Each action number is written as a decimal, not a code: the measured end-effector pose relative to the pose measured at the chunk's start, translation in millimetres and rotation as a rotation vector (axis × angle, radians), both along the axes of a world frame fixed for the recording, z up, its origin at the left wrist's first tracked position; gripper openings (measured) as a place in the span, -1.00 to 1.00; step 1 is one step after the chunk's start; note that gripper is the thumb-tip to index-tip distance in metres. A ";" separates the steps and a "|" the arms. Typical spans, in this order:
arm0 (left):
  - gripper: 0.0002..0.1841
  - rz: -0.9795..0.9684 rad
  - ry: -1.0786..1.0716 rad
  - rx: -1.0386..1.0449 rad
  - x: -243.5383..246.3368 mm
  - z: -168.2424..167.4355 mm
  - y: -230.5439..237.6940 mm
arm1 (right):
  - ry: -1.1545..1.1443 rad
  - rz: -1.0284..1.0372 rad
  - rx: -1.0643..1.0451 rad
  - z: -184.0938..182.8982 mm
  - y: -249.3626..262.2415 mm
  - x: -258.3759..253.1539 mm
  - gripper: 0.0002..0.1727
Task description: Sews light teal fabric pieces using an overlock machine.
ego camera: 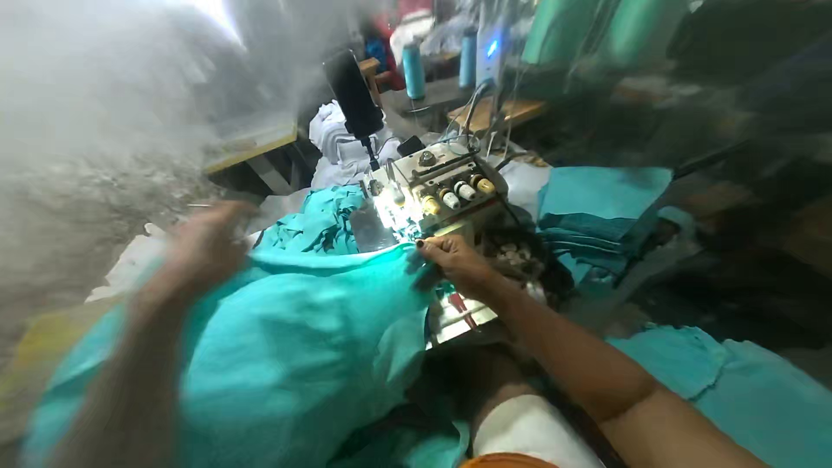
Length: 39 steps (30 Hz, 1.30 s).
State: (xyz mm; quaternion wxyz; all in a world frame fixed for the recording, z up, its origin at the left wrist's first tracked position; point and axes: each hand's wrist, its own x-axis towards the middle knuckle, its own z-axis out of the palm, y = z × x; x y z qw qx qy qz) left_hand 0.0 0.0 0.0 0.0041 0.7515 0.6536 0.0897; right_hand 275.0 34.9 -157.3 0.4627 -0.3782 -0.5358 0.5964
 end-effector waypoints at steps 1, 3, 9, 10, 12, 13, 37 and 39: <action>-0.54 -0.162 -0.105 0.031 21.7 -30.2 12.9 | -0.017 0.004 0.011 2.0 0.6 -3.8 -0.71; -0.53 -0.383 -0.301 -0.038 59.5 -83.4 29.6 | -0.056 -0.006 0.062 3.5 -0.5 -7.5 -0.69; -0.82 -0.516 -0.484 0.234 83.3 -132.0 35.2 | -0.048 0.009 0.185 -41.4 -41.4 -2.8 -0.77; -0.86 -0.492 -0.502 0.247 80.6 -132.4 35.6 | -0.054 -0.007 0.194 -55.3 -47.1 -3.8 -0.78; -0.90 -0.415 -0.549 0.224 76.9 -134.1 39.8 | -0.089 -0.101 0.216 -78.6 -49.4 -8.0 -0.82; -0.89 -0.371 -0.572 0.190 75.9 -137.2 44.9 | -0.113 -0.161 0.208 -85.6 -48.0 -11.2 -0.81; -0.77 -0.220 -0.814 0.027 62.7 -182.7 72.6 | -0.008 -0.286 0.215 -121.8 -50.9 -22.9 -0.85; -0.78 -0.220 -0.792 0.053 63.3 -183.7 74.4 | 0.027 -0.309 0.249 -120.4 -50.5 -24.5 -0.87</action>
